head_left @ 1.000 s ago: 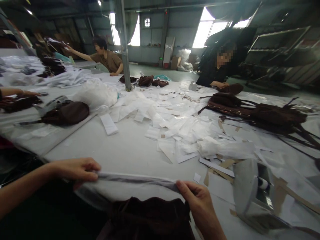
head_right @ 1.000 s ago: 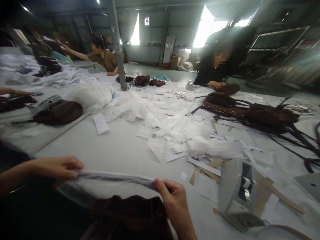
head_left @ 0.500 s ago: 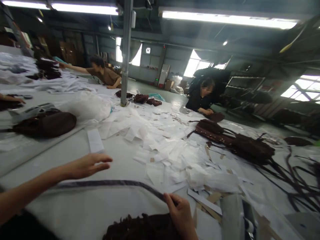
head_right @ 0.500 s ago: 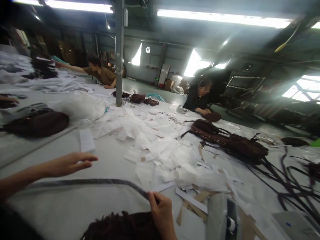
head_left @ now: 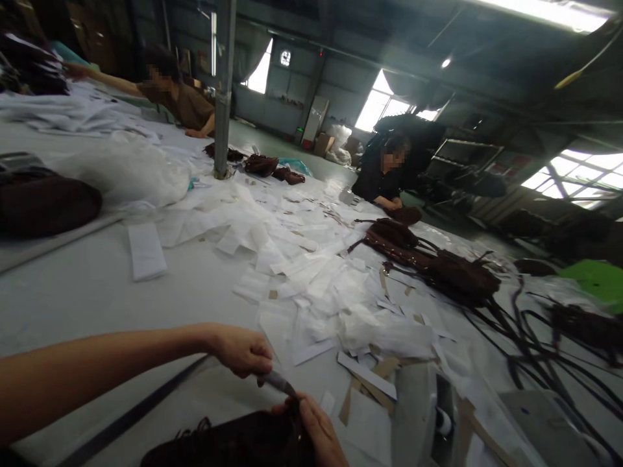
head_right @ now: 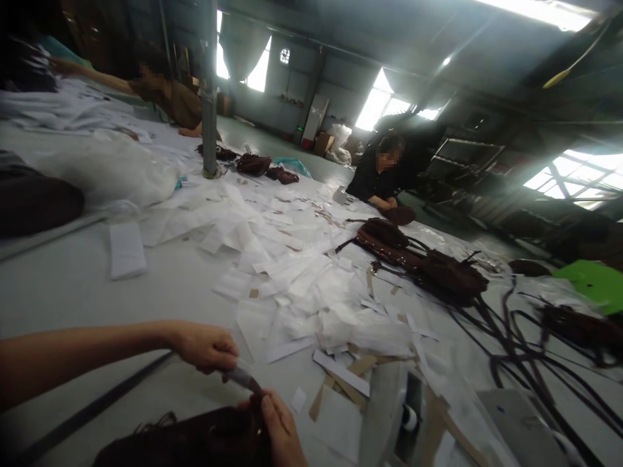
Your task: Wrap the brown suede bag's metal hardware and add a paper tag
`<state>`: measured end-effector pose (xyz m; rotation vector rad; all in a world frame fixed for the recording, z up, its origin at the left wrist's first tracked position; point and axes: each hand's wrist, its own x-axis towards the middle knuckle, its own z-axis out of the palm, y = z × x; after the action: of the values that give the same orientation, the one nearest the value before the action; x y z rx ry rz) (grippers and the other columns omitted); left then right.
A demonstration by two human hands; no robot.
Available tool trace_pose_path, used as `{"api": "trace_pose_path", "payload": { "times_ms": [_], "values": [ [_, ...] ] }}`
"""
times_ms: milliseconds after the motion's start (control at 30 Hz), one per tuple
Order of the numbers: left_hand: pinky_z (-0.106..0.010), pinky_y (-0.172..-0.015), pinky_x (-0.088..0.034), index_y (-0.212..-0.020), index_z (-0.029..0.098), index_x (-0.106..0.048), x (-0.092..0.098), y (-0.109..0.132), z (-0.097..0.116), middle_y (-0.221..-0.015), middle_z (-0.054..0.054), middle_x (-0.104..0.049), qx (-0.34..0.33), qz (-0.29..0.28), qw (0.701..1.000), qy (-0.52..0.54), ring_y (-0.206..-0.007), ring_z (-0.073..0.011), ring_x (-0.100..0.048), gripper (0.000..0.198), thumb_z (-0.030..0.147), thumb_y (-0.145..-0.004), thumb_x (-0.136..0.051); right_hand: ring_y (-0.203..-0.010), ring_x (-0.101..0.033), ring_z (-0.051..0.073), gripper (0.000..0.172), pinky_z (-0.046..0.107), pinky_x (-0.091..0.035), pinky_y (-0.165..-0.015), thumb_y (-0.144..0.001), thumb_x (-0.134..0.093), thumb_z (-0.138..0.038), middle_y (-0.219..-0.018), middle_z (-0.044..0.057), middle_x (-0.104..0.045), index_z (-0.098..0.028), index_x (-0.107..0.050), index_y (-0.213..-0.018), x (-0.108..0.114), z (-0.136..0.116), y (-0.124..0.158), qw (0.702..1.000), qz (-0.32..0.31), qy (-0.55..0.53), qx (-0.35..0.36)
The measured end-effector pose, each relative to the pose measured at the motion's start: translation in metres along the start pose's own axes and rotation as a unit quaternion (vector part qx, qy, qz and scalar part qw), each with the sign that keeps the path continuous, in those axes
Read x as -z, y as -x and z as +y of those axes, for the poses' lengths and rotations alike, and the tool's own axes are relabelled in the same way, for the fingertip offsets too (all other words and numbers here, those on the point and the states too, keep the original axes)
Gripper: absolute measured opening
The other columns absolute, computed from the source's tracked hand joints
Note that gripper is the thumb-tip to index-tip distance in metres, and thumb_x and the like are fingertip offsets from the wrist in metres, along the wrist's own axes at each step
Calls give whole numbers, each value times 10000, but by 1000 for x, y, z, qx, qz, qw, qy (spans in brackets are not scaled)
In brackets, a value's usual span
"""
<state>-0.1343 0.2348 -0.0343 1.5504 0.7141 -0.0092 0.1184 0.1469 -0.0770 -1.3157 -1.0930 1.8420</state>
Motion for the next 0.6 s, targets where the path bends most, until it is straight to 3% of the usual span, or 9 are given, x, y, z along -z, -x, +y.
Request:
{"api": "trace_pose_path", "payload": {
  "times_ms": [133, 267, 400, 600],
  "values": [
    [-187, -383, -282, -619, 205, -467, 5, 0, -6, -447, 71, -418, 36, -21, 999, 18, -387, -84, -357, 350, 468, -846, -514, -755, -657, 219, 523, 321, -498, -702, -704, -676, -605, -880, 112, -719, -138, -717, -937, -4, 10, 0, 990, -23, -140, -21],
    [-195, -399, -356, -594, 194, -528, 6, -5, 0, -497, 29, -553, 59, -36, 997, 17, -402, -99, -457, 301, 385, -826, -543, -602, -614, 151, 489, 238, -444, -568, -681, -734, -537, -741, 71, -701, -133, -721, -957, -4, 9, 0, 997, -26, -66, -11],
    [-214, -457, -425, -574, 181, -570, 2, -13, 10, -546, 3, -608, 53, -63, 996, 30, -471, -118, -536, 265, 287, -813, -528, -675, -629, 196, 551, 281, -462, -616, -669, -718, -583, -741, 67, -701, -153, -704, -1012, -11, 18, -1, 997, 31, 23, 67],
    [-196, -451, -403, -551, 192, -564, -12, -25, 11, -482, 26, -603, 35, -95, 994, 38, -429, -101, -512, 287, 223, -827, -494, -598, -596, 152, 742, 254, -438, -577, -710, -693, -564, -678, 0, -658, -172, -481, -1304, -18, 38, -7, 994, 20, 8, 104]
  ]
}}
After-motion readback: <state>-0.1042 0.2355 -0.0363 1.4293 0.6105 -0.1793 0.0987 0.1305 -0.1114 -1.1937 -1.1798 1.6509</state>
